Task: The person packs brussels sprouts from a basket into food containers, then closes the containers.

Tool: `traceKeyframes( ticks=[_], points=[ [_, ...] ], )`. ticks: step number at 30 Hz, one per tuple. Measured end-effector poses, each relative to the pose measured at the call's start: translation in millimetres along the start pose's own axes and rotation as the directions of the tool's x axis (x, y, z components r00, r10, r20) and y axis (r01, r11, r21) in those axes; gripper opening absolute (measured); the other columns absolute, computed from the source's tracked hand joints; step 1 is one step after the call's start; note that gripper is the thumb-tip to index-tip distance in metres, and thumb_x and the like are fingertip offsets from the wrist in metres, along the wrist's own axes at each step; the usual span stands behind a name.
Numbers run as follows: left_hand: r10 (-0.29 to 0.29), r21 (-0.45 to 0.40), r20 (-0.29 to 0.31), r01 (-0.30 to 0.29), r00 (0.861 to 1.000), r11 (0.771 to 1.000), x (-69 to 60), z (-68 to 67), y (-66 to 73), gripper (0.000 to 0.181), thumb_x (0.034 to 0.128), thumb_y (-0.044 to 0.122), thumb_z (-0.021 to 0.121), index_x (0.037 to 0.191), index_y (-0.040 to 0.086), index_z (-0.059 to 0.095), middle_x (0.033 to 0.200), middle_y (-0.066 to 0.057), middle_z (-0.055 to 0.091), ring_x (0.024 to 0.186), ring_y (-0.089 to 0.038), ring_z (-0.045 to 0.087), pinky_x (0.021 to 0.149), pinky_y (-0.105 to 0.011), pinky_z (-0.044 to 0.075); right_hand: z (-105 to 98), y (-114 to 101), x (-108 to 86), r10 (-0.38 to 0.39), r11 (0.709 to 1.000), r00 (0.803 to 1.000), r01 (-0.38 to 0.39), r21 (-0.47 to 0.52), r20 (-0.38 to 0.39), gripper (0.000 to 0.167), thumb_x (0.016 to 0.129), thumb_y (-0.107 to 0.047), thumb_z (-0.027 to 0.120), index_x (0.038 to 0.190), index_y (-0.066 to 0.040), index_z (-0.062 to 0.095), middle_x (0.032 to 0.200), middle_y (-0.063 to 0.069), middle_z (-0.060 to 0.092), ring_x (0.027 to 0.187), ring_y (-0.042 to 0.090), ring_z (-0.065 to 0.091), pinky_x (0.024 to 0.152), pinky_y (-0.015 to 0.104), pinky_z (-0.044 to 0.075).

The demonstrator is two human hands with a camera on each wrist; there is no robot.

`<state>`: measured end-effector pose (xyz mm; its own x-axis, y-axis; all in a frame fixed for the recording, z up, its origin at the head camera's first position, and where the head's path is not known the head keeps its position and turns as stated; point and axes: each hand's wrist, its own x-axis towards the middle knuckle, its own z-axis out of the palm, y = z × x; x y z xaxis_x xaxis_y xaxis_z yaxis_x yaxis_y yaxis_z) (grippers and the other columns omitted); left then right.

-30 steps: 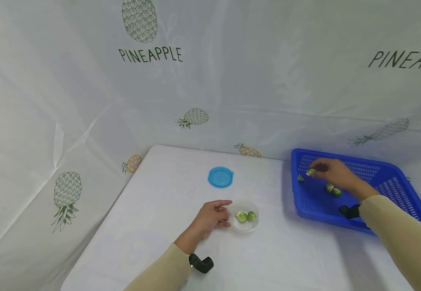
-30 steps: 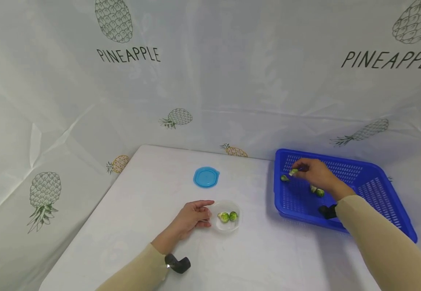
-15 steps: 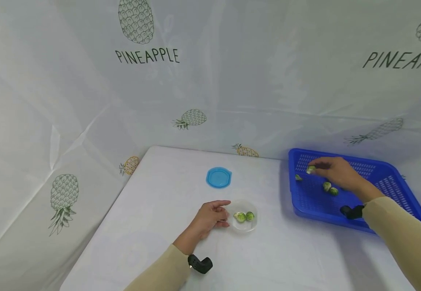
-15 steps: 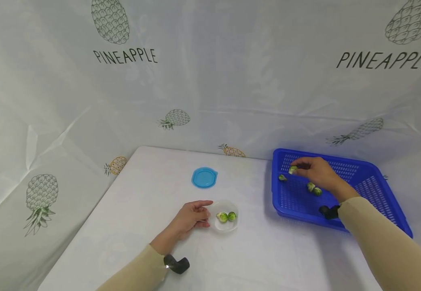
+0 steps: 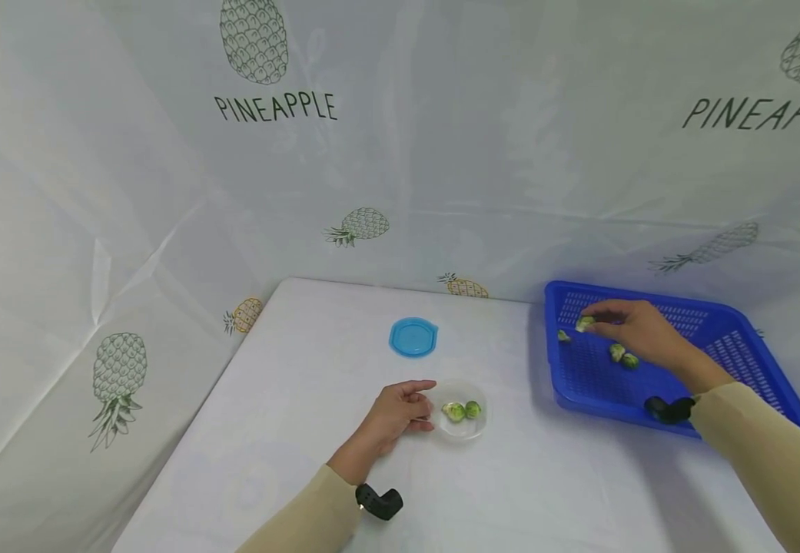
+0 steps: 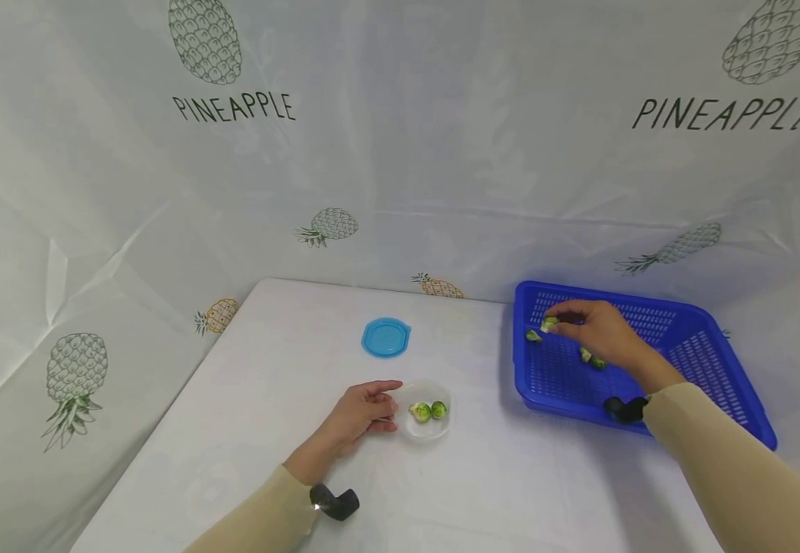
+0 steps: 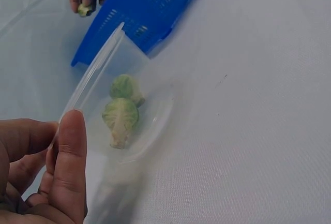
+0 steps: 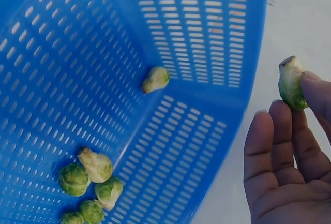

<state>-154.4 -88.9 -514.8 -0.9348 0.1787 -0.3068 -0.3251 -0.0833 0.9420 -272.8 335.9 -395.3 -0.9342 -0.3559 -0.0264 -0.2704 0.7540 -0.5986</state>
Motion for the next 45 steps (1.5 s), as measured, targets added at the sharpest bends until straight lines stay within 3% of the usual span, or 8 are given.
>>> traceKeyframes(
  ticks=[7, 12, 14, 15, 18, 21, 26, 45],
  points=[
    [-0.005, 0.005, 0.0, 0.005, 1.0, 1.0, -1.0, -0.7, 0.4, 0.049, 0.095, -0.004, 0.068, 0.144, 0.002, 0.063, 0.092, -0.004, 0.061, 0.072, -0.014, 0.068, 0.073, -0.029, 0.067, 4, -9, -3.7, 0.002, 1.0, 1.0, -0.002, 0.013, -0.022, 0.045, 0.104, -0.039, 0.068, 0.139, -0.011, 0.069, 0.14, 0.02, 0.066, 0.116, 0.034, 0.068, 0.082, 0.036, 0.061],
    [-0.003, 0.001, 0.003, 0.003, 1.0, 1.0, -1.6, -0.5, 0.8, 0.049, 0.0948, -0.005, 0.068, 0.143, 0.002, 0.064, 0.092, -0.003, 0.06, 0.072, -0.015, 0.068, 0.073, -0.029, 0.067, 7, -19, -6.5, 0.003, 1.0, 0.999, -0.002, 0.017, -0.033, 0.047, 0.103, -0.042, 0.068, 0.139, -0.011, 0.069, 0.141, 0.021, 0.066, 0.12, 0.039, 0.067, 0.085, 0.039, 0.06],
    [0.0, 0.0, 0.004, 0.0, 1.0, 1.0, -2.0, -0.2, 1.1, 0.049, 0.0949, -0.005, 0.068, 0.144, 0.001, 0.063, 0.092, -0.003, 0.06, 0.073, -0.015, 0.068, 0.073, -0.029, 0.067, 8, -23, -7.7, -0.002, 1.0, 0.999, 0.003, 0.011, -0.043, 0.047, 0.103, -0.042, 0.068, 0.138, -0.011, 0.07, 0.14, 0.021, 0.066, 0.118, 0.035, 0.068, 0.085, 0.038, 0.059],
    [0.0, -0.001, 0.005, 0.0, 1.0, 1.0, -2.2, -0.1, 1.1, 0.049, 0.095, -0.005, 0.067, 0.144, 0.001, 0.063, 0.092, -0.003, 0.06, 0.072, -0.015, 0.068, 0.072, -0.029, 0.067, 9, -24, -8.3, -0.004, 1.0, 0.999, 0.004, 0.007, -0.047, 0.047, 0.103, -0.042, 0.069, 0.138, -0.011, 0.07, 0.139, 0.021, 0.067, 0.115, 0.029, 0.069, 0.084, 0.036, 0.059],
    [0.001, -0.004, 0.006, -0.001, 1.0, 1.0, -2.2, 0.1, 1.1, 0.049, 0.0952, -0.005, 0.067, 0.144, 0.001, 0.063, 0.092, -0.003, 0.06, 0.072, -0.014, 0.068, 0.072, -0.028, 0.067, 12, -29, -10.1, 0.009, 0.999, 0.999, -0.006, 0.051, -0.04, 0.043, 0.102, -0.039, 0.07, 0.136, -0.013, 0.071, 0.135, 0.021, 0.069, 0.079, 0.013, 0.066, 0.062, 0.03, 0.056],
    [0.002, -0.005, 0.007, -0.002, 1.0, 1.0, -2.1, 0.2, 1.0, 0.049, 0.0955, -0.005, 0.068, 0.144, 0.001, 0.063, 0.092, -0.003, 0.06, 0.072, -0.014, 0.068, 0.072, -0.028, 0.067, 15, -33, -11.5, -0.002, 0.997, 0.999, 0.005, 0.081, -0.038, 0.039, 0.102, -0.036, 0.072, 0.134, -0.013, 0.072, 0.131, 0.019, 0.071, 0.071, 0.002, 0.059, 0.059, 0.023, 0.053],
    [0.004, -0.002, 0.008, -0.004, 1.0, 1.0, -2.7, 0.8, 1.3, 0.049, 0.0956, -0.005, 0.067, 0.144, 0.001, 0.062, 0.092, -0.003, 0.06, 0.073, -0.014, 0.068, 0.073, -0.029, 0.067, 22, -38, -13.4, -0.029, 0.996, 0.998, 0.033, 0.085, -0.055, 0.036, 0.101, -0.032, 0.074, 0.132, -0.014, 0.074, 0.128, 0.014, 0.073, 0.102, -0.001, 0.067, 0.082, 0.016, 0.057],
    [0.005, 0.008, 0.002, -0.005, 1.0, 1.0, -4.5, 3.1, 2.4, 0.049, 0.0958, -0.004, 0.068, 0.144, 0.002, 0.063, 0.093, -0.004, 0.059, 0.073, -0.014, 0.068, 0.074, -0.029, 0.067, 48, -57, -18.6, -0.084, 0.979, 0.994, 0.096, 0.178, -0.072, 0.03, 0.102, -0.028, 0.073, 0.129, -0.014, 0.076, 0.124, 0.011, 0.074, 0.1, -0.001, 0.07, 0.083, 0.018, 0.059]
  ],
)
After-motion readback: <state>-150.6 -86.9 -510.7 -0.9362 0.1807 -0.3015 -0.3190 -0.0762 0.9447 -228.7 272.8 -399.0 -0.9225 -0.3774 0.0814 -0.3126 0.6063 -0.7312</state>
